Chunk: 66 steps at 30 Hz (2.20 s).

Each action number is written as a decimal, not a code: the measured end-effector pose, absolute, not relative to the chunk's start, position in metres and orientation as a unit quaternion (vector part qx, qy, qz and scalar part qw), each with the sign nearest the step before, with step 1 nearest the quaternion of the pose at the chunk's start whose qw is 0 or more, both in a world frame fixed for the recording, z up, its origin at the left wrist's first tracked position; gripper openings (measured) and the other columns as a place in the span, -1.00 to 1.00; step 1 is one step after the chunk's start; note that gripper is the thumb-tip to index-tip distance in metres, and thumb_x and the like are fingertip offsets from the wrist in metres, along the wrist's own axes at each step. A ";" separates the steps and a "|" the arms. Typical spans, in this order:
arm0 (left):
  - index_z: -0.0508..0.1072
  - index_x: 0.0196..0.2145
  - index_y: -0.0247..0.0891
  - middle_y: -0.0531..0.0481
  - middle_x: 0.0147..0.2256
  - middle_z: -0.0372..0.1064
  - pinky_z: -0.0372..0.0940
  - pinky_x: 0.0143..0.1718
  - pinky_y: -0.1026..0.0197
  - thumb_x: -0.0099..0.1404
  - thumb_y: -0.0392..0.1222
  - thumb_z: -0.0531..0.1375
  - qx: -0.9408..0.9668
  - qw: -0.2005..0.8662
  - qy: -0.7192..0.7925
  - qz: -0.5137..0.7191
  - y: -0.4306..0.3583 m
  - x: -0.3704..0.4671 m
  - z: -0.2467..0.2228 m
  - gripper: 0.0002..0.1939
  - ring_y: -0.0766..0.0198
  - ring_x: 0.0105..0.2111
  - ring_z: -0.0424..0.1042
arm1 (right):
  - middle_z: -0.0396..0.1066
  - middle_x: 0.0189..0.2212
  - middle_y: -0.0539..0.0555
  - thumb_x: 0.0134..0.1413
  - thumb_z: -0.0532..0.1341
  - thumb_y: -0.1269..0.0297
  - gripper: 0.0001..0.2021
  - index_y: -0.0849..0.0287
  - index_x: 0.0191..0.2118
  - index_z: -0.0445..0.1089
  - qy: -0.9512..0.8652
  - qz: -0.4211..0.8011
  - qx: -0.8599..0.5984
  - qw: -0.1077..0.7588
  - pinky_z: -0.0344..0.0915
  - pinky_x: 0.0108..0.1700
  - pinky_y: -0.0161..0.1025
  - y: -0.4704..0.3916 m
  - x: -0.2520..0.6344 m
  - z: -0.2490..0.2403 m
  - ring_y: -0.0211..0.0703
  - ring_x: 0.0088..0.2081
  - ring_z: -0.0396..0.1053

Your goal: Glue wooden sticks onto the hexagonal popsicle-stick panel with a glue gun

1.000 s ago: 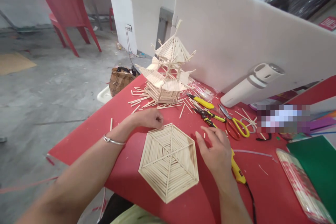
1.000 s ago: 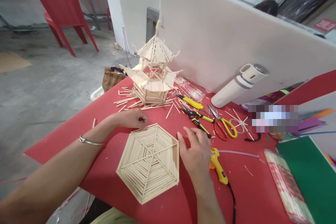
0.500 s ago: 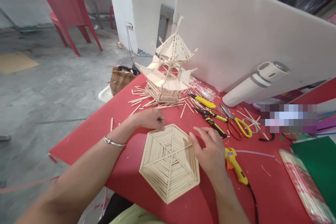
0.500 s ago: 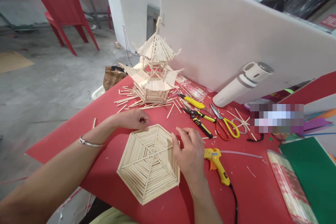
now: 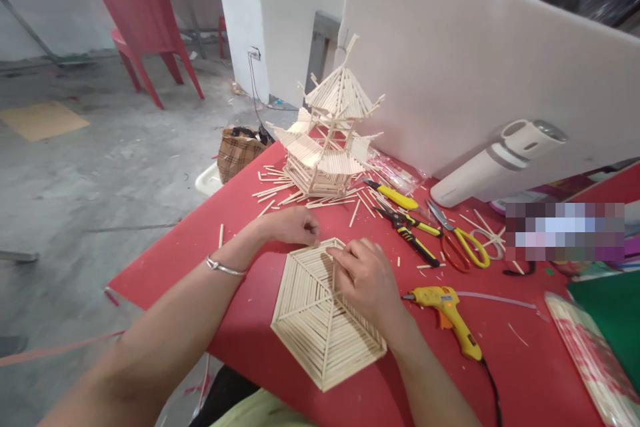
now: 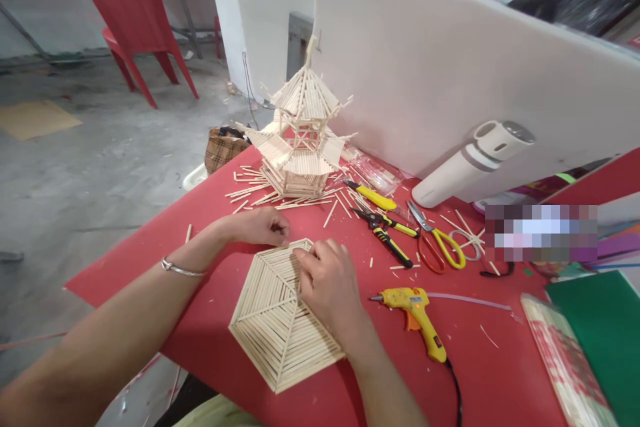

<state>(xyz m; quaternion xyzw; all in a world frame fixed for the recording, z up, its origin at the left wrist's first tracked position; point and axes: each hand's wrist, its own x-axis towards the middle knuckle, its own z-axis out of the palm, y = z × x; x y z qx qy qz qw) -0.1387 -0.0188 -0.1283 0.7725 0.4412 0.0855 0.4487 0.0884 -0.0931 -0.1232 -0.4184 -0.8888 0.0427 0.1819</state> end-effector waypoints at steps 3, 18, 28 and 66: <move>0.48 -0.48 -0.28 0.09 -0.52 0.39 0.12 -0.43 0.30 0.09 -0.20 0.20 0.770 0.441 0.454 0.083 -0.020 -0.138 -0.128 -0.89 0.34 -0.48 0.28 | 0.33 -0.41 0.04 0.23 0.15 0.40 -0.69 0.03 0.01 0.50 -0.902 0.026 -0.403 0.152 0.00 -0.25 -0.16 -0.095 0.080 -0.126 -0.10 -0.27 0.22; 0.48 -0.48 -0.28 0.10 -0.53 0.39 0.11 -0.44 0.31 0.12 -0.14 0.23 0.759 0.453 0.461 0.085 -0.018 -0.137 -0.129 -0.85 0.34 -0.48 0.29 | 0.38 -0.48 0.05 0.18 0.14 0.34 -0.59 0.11 0.13 0.44 -0.915 -0.012 -0.383 0.128 -0.07 -0.28 -0.10 -0.098 0.058 -0.134 -0.07 -0.33 0.25; 0.48 -0.48 -0.27 0.09 -0.52 0.41 0.14 -0.42 0.31 0.13 -0.16 0.21 0.765 0.450 0.453 0.082 -0.018 -0.138 -0.131 -0.86 0.34 -0.46 0.32 | 0.38 -0.52 0.02 0.13 0.14 0.37 -0.59 0.13 0.10 0.47 -0.911 -0.011 -0.385 0.148 -0.05 -0.28 -0.13 -0.099 0.057 -0.134 -0.10 -0.37 0.25; 0.60 -0.03 -0.12 0.06 -0.11 0.60 0.27 -0.11 0.29 0.17 -0.30 0.24 0.762 0.494 0.409 0.091 -0.018 -0.140 -0.124 -0.60 0.27 -0.17 0.52 | 0.40 -0.26 0.09 0.31 0.10 0.42 -0.70 0.12 0.05 0.48 -0.850 0.109 -0.485 0.174 0.19 -0.09 -0.18 -0.062 0.092 -0.147 -0.09 -0.16 0.25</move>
